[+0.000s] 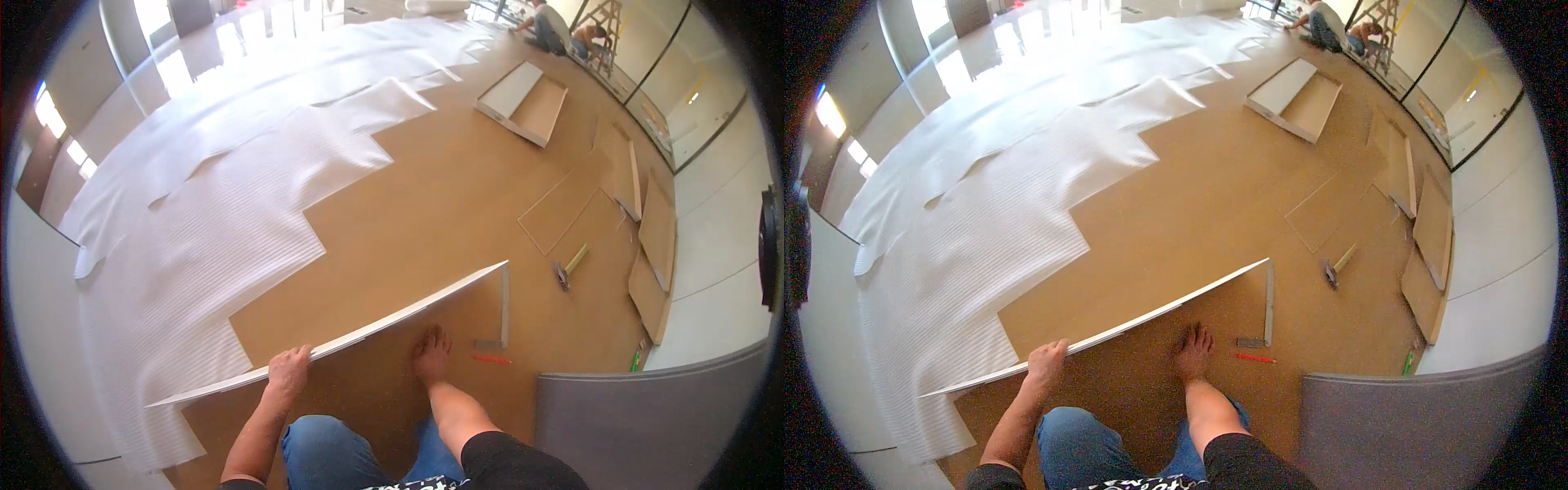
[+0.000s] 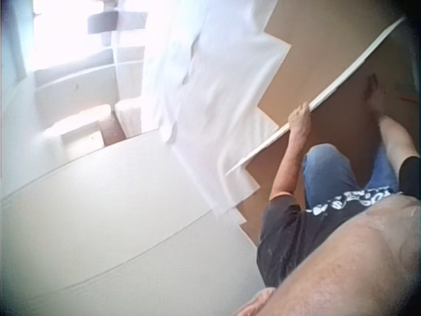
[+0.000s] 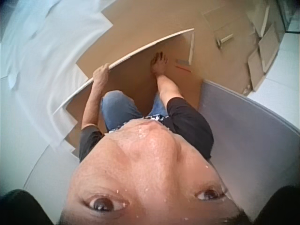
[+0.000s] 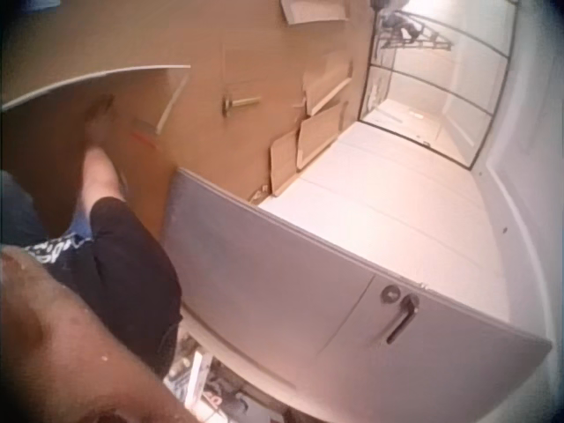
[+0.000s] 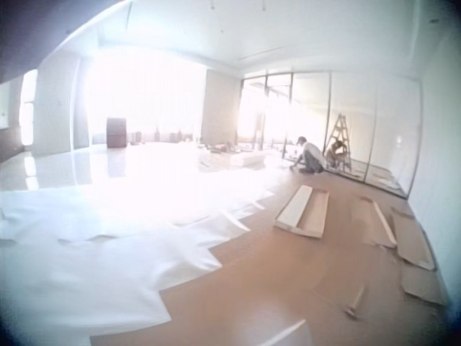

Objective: The person marks flooring planks with a pencil and a square, carries them to a table saw, and makes cuts before returning to place the planks on the floor.

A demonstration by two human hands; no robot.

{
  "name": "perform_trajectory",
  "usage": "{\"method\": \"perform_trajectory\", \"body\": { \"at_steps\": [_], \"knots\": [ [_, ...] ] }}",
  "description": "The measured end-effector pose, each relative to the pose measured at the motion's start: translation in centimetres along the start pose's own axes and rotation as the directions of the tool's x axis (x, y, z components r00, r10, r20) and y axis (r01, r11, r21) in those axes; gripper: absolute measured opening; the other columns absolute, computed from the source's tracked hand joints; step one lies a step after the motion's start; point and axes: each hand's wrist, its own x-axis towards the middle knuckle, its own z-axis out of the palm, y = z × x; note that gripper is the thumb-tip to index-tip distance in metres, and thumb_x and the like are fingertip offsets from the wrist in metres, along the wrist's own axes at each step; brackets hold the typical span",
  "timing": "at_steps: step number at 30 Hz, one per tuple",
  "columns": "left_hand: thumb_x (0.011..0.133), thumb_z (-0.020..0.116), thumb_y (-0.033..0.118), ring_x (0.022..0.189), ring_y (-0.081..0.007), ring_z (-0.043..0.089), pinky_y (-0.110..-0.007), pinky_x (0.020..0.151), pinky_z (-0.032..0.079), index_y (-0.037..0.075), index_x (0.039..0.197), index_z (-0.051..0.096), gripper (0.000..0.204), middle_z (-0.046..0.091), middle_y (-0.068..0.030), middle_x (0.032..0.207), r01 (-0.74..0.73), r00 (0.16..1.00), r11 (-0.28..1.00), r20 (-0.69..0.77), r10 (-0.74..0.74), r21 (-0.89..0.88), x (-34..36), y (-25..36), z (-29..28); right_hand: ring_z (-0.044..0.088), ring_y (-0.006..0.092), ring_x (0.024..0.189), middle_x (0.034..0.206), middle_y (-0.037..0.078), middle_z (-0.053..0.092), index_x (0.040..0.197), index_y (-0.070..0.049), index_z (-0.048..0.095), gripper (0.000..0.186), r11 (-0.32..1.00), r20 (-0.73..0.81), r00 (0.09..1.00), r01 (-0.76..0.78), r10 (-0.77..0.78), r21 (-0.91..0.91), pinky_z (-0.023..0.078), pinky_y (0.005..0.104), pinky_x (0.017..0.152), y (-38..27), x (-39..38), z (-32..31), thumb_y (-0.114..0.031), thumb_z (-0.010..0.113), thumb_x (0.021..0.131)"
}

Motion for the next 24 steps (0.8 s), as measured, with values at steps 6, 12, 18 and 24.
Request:
{"method": "perform_trajectory", "body": {
  "at_steps": [6,12,18,24],
  "knots": [
    [0.084,0.066,0.016,0.087,-0.0328,0.072,-0.046,0.075,0.057,0.009,0.085,0.067,0.007,0.073,-0.0131,0.088,0.081,0.994,0.997,0.068,-0.080,-0.012,-2.4,-0.8,-0.1,0.034,0.0457,0.141,0.159,0.023,0.031,0.148,-0.007,0.044,0.067,0.998,0.186,0.982,0.001,0.012,-0.070,0.025,0.0535,0.119,7.1,0.1,-3.1,-0.040,0.061,0.092],
    [0.080,0.067,0.016,0.091,-0.0352,0.072,-0.046,0.080,0.058,0.010,0.091,0.073,0.014,0.074,-0.0158,0.093,0.093,0.956,0.995,0.276,-0.097,0.028,-3.7,-2.4,-8.4,0.041,0.0454,0.135,0.150,0.028,0.038,0.139,-0.003,0.052,0.059,0.972,0.083,0.995,0.030,-0.051,0.233,0.038,0.0490,0.112,4.9,-7.0,-17.1,-0.033,0.066,0.090],
    [0.083,0.075,0.030,0.090,-0.0342,0.072,-0.042,0.081,0.057,0.009,0.109,0.075,0.033,0.074,-0.0189,0.099,0.176,0.914,0.960,0.399,-0.077,-0.218,-6.5,2.7,-21.6,0.059,0.0383,0.119,0.128,0.027,0.061,0.130,-0.001,0.060,0.053,0.857,0.472,0.866,-0.361,0.162,0.368,0.047,0.0436,0.101,5.0,-13.1,-30.2,-0.036,0.065,0.091],
    [0.081,0.077,0.034,0.099,-0.0284,0.071,-0.040,0.087,0.054,0.008,0.116,0.074,0.044,0.075,-0.0154,0.104,0.505,0.796,0.719,0.580,-0.174,-0.477,-10.5,8.4,-41.3,0.063,0.0212,0.112,0.131,0.006,0.061,0.140,-0.010,0.052,0.050,0.504,0.760,0.640,-0.622,-0.112,0.599,0.052,0.0343,0.091,-9.8,-14.6,-38.0,-0.034,0.062,0.098]
  ]
}}
